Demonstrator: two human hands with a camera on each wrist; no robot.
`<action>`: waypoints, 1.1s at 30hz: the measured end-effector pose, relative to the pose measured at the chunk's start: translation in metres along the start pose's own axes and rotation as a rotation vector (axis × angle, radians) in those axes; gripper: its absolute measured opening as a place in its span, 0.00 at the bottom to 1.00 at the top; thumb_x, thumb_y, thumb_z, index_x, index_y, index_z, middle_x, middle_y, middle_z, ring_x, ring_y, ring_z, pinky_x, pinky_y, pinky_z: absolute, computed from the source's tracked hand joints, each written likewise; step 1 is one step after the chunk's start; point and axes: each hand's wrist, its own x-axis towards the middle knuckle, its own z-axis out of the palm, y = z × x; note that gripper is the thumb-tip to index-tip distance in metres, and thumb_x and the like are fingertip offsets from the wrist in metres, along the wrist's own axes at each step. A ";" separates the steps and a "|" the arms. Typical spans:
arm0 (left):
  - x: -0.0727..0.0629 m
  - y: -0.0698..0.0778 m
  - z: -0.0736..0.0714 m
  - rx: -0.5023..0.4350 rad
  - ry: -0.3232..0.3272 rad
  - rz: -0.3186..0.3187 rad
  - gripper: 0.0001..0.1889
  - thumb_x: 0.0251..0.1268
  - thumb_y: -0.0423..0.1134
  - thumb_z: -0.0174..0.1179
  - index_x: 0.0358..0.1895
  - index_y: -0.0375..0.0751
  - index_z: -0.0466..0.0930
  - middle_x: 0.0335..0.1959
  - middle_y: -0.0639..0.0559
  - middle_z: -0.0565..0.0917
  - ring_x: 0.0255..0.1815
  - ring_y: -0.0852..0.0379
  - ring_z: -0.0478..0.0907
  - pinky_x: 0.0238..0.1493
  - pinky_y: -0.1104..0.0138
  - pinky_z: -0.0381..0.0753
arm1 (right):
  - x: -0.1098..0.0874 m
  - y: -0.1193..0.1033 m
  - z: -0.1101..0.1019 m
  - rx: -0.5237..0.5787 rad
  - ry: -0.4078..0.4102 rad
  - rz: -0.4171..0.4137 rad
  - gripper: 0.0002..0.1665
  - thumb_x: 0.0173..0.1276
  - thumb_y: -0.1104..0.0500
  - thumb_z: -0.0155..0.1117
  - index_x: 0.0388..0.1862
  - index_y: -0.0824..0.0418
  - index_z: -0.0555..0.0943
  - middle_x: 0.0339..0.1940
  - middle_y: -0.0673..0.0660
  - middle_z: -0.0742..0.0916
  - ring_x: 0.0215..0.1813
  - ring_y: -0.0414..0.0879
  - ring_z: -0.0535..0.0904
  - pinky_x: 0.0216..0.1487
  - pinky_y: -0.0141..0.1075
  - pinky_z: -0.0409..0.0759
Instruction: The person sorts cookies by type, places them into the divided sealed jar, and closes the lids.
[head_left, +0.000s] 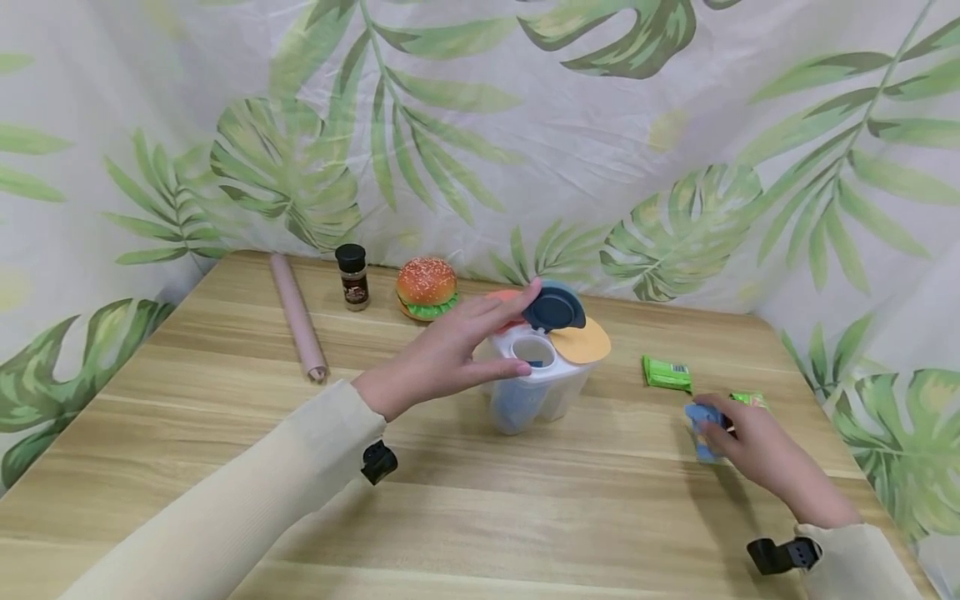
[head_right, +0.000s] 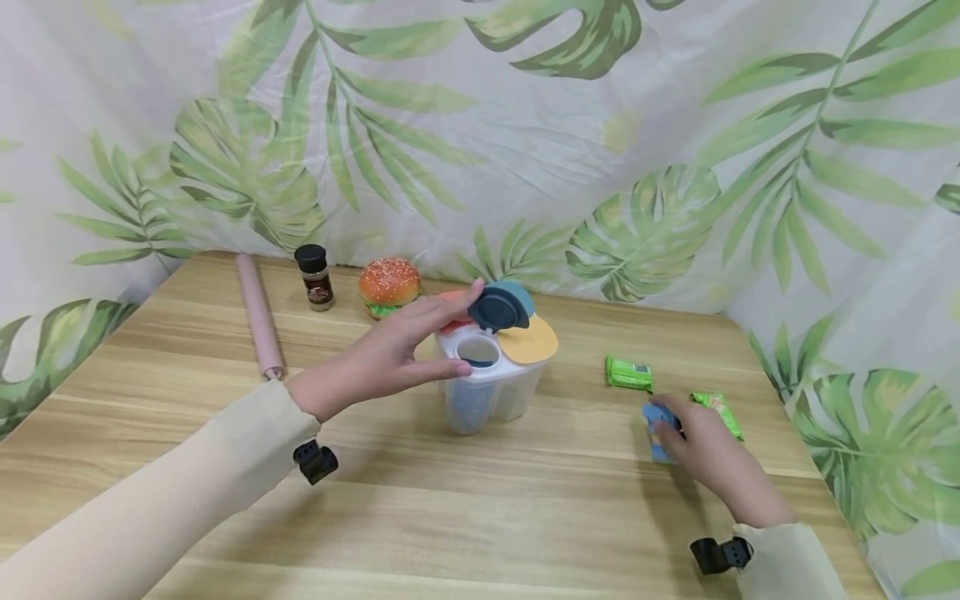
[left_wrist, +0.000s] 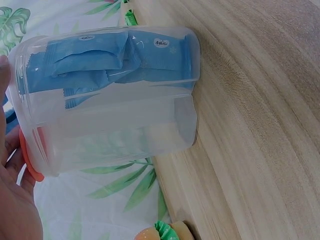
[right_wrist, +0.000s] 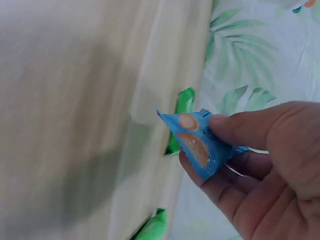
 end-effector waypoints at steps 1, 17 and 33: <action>0.000 0.000 0.000 0.001 0.000 0.001 0.49 0.70 0.52 0.70 0.86 0.56 0.49 0.77 0.52 0.74 0.80 0.50 0.69 0.80 0.50 0.68 | 0.000 -0.003 -0.002 0.002 0.034 -0.023 0.21 0.77 0.68 0.62 0.66 0.75 0.77 0.42 0.66 0.89 0.39 0.51 0.87 0.30 0.32 0.81; 0.001 -0.002 0.002 0.012 0.020 0.017 0.49 0.69 0.52 0.70 0.86 0.53 0.50 0.76 0.50 0.75 0.79 0.48 0.69 0.79 0.48 0.69 | 0.026 -0.097 -0.031 0.274 0.487 -0.329 0.27 0.65 0.77 0.70 0.62 0.61 0.84 0.40 0.60 0.91 0.38 0.25 0.85 0.39 0.17 0.83; 0.001 0.000 0.000 -0.014 0.016 0.034 0.49 0.69 0.50 0.71 0.86 0.52 0.51 0.78 0.48 0.73 0.79 0.47 0.70 0.79 0.49 0.69 | 0.071 -0.165 -0.021 0.378 0.554 -0.676 0.25 0.59 0.80 0.73 0.55 0.68 0.86 0.47 0.64 0.92 0.45 0.34 0.87 0.51 0.22 0.85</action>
